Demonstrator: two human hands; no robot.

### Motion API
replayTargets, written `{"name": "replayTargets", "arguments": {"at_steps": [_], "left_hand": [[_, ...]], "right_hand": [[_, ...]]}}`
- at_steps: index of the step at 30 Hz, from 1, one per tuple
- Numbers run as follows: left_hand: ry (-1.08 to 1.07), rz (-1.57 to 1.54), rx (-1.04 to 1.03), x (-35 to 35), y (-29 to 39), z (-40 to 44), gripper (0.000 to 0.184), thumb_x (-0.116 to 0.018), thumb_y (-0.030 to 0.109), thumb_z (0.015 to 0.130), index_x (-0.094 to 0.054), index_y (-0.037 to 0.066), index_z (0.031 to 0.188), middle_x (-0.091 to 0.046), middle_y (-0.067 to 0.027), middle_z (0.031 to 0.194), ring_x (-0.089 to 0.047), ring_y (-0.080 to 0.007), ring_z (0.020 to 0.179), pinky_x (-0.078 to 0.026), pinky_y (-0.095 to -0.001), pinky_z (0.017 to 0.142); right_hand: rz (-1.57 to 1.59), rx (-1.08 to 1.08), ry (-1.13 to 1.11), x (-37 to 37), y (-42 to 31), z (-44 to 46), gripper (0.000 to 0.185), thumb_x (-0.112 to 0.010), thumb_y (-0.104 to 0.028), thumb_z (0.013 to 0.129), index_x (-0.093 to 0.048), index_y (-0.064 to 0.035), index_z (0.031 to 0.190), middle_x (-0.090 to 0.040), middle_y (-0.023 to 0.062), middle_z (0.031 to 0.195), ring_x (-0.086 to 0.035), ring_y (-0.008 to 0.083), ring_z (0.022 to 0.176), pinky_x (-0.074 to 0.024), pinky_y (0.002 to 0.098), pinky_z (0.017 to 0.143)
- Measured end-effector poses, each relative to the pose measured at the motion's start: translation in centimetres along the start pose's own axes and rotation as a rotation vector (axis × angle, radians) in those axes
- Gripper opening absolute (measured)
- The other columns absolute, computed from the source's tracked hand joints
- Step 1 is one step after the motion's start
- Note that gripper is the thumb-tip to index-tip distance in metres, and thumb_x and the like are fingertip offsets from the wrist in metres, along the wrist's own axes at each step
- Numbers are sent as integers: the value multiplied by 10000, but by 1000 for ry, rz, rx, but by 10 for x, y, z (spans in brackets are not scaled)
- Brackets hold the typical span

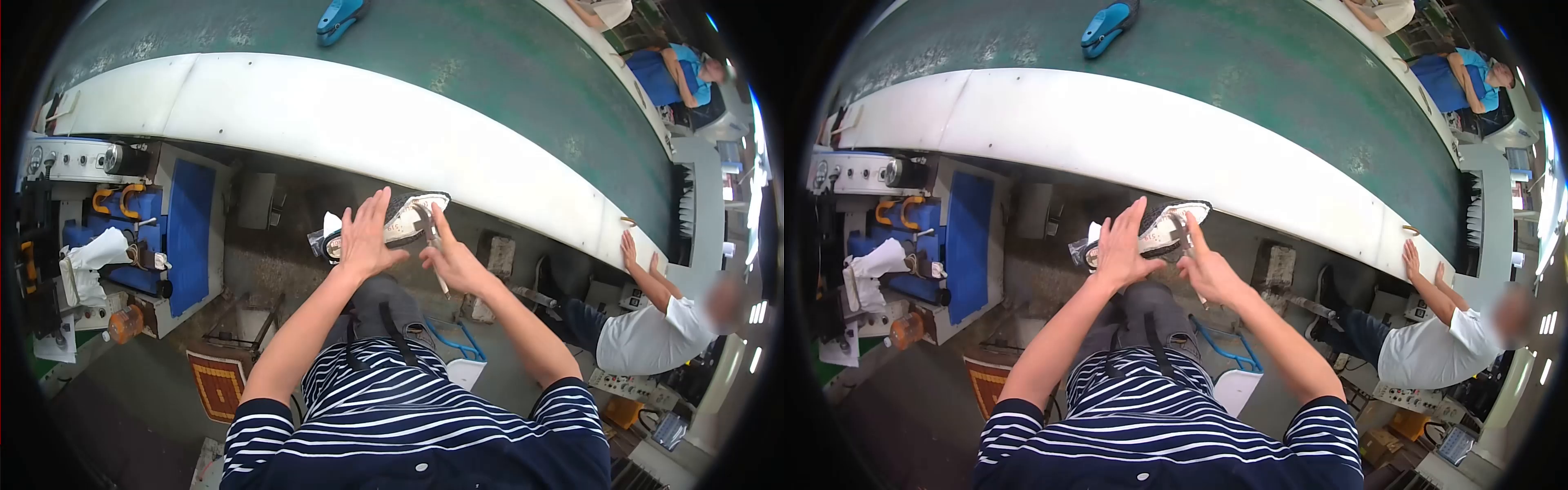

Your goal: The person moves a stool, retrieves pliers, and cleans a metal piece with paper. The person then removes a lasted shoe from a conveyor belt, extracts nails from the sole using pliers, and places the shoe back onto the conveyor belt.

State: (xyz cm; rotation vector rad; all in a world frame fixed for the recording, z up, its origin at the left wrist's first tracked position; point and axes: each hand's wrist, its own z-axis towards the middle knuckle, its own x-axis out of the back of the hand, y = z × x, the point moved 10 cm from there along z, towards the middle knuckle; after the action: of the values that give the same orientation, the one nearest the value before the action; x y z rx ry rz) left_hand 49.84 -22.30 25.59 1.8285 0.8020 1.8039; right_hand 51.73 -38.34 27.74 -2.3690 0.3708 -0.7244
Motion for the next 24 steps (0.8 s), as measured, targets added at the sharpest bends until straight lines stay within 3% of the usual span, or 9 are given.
{"name": "replayTargets", "arguments": {"at_steps": [7,11,12,13,15,18,21,24], "left_hand": [[-121,29,15,-26,5,20,1324,-965,361,502,-281,140,1614,-548,-104,1376,-544,-316,1249,-448,-483,1026],[-86,22,-37,-27,4,20,1224,-944,334,529,-353,206,1593,-563,-90,1339,-574,-311,1203,-472,-477,993],[-90,8,-42,-25,6,19,1145,-921,294,545,-410,246,1568,-575,-94,1318,-585,-312,1186,-483,-477,984],[-81,22,-50,-26,8,19,1131,-914,284,546,-421,253,1563,-578,-97,1314,-587,-313,1184,-484,-475,984],[-76,48,-72,-31,10,18,1104,-900,264,549,-442,266,1553,-585,-105,1306,-591,-315,1180,-488,-472,983],[-56,40,-102,-32,15,18,1090,-894,254,543,-459,280,1542,-587,-123,1307,-595,-319,1175,-494,-466,970],[-61,75,-79,-28,15,20,1088,-890,247,542,-461,276,1541,-587,-135,1317,-600,-323,1165,-499,-458,958],[-50,76,-90,-27,14,18,1070,-883,237,536,-483,277,1528,-591,-140,1316,-605,-326,1156,-501,-456,939]], "right_hand": [[85,87,-207,18,1,33,840,-452,-61,1031,81,-222,1660,-696,174,1021,-718,257,921,-555,410,906],[138,-99,-240,18,6,30,806,-487,-100,1026,-7,-212,1664,-675,178,943,-712,236,871,-575,409,828],[33,-113,-148,16,17,31,752,-507,-137,1024,-92,-171,1650,-693,244,906,-731,342,817,-574,479,747],[-72,175,99,10,37,40,698,-520,-171,1022,-162,-131,1620,-699,317,915,-695,503,793,-539,575,731],[-70,169,268,-3,55,34,665,-522,-178,1022,-195,-107,1597,-686,357,990,-634,588,871,-501,613,811],[0,175,335,-8,57,27,679,-538,-176,1010,-201,-124,1597,-670,375,1011,-627,575,938,-499,609,836],[-113,94,182,0,48,31,701,-544,-155,1022,-175,-165,1618,-703,311,993,-706,460,927,-546,550,791],[450,32,36,0,46,27,662,-481,-160,1078,-143,-205,1645,-676,144,945,-704,256,820,-586,427,720]]}}
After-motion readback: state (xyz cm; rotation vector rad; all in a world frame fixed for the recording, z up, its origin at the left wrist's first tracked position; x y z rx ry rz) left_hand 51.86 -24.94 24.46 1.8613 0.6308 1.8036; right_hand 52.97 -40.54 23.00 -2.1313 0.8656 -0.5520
